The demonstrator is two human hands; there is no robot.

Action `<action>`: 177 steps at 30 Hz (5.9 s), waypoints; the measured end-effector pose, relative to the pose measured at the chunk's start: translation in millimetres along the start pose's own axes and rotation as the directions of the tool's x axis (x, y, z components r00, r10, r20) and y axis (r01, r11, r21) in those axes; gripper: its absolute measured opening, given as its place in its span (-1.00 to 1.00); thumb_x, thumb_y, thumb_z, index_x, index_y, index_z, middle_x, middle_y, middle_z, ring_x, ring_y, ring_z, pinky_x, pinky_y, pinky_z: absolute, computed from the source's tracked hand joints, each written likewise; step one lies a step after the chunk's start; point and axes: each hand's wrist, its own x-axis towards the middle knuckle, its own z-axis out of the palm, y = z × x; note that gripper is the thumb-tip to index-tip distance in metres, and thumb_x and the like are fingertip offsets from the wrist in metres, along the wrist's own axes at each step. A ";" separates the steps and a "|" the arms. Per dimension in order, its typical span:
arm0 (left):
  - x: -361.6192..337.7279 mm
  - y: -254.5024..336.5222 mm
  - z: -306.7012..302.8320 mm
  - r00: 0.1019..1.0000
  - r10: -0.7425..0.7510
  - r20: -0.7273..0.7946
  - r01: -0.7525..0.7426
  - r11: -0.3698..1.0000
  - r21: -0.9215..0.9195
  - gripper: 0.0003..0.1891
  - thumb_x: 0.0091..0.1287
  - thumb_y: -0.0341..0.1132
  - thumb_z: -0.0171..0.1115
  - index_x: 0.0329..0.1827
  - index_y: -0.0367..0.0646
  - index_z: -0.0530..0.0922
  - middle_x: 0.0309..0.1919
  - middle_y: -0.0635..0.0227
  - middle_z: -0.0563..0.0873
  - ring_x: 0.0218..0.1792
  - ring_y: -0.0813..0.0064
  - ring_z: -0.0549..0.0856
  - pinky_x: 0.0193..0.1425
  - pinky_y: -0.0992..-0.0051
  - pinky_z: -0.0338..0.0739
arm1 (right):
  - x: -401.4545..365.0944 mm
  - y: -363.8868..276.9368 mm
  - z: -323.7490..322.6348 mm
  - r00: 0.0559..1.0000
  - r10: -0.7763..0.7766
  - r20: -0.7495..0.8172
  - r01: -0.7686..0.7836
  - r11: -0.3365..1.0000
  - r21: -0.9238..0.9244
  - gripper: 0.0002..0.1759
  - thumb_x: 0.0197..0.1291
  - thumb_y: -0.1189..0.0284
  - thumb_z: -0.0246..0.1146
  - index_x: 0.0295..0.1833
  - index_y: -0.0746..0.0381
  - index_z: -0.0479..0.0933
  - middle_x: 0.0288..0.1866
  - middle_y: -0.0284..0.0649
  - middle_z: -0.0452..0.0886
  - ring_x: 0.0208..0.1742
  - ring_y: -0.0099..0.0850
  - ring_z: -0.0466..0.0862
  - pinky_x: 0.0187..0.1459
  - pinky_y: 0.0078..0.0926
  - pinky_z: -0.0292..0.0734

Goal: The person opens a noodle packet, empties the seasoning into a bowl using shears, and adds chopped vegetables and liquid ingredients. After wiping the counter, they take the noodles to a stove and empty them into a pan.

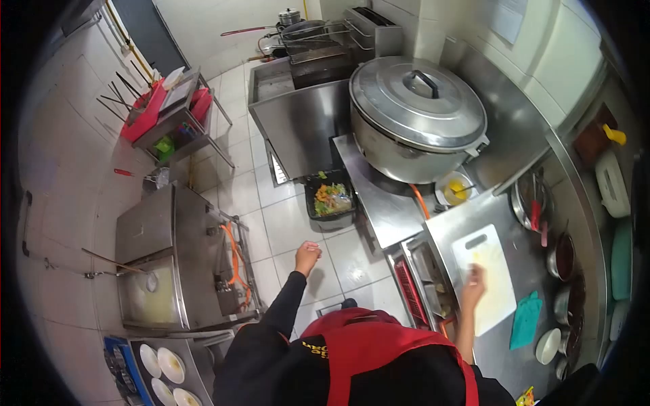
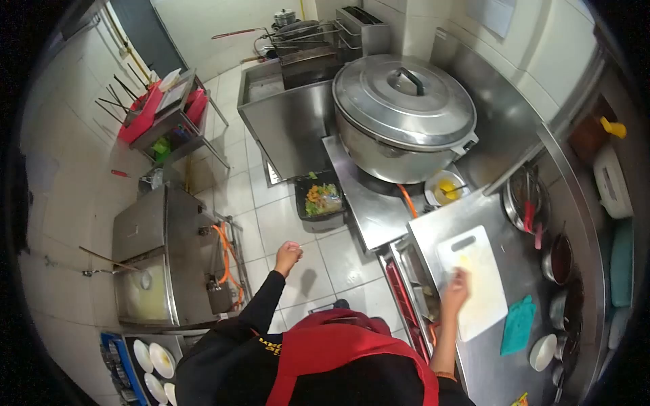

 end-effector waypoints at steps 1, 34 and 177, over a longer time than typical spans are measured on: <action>14.0 6.4 1.5 1.000 -0.019 -0.003 0.019 0.999 0.031 -0.78 -0.01 -0.48 0.21 -0.25 -0.23 0.49 -0.54 0.33 0.64 -0.54 0.58 0.62 -0.45 0.59 0.48 | -15.6 -13.7 27.1 0.940 -0.159 0.301 0.171 0.985 -0.014 -0.71 0.12 0.59 -0.07 -0.08 0.27 0.50 -0.24 -0.13 0.57 -0.20 -0.35 0.57 -0.14 -0.46 0.44; 428.1 -12.6 65.4 0.929 -0.017 0.369 -0.289 0.590 0.754 -0.77 0.20 -0.34 0.07 -0.20 -0.22 0.63 -0.22 0.16 0.68 -0.27 0.19 0.66 -0.25 0.17 0.55 | 68.6 -304.0 447.7 0.179 0.400 0.899 0.191 0.882 -0.431 -0.72 0.21 0.24 0.11 -0.12 0.18 0.57 -0.31 -0.24 0.65 -0.30 -0.48 0.62 -0.21 -0.51 0.49; -1104.5 -475.5 -291.7 -0.485 -0.628 -0.608 -0.741 0.664 -0.095 -0.64 0.41 -0.25 -0.15 0.22 -0.15 0.19 0.05 0.25 0.42 -0.39 0.61 0.56 -0.40 0.61 0.60 | -1232.9 -335.2 -172.8 -0.942 0.334 0.039 0.261 0.655 0.709 -0.71 0.24 0.43 0.05 -0.01 0.38 0.48 -0.14 -0.11 0.58 -0.16 -0.46 0.60 -0.11 -0.55 0.54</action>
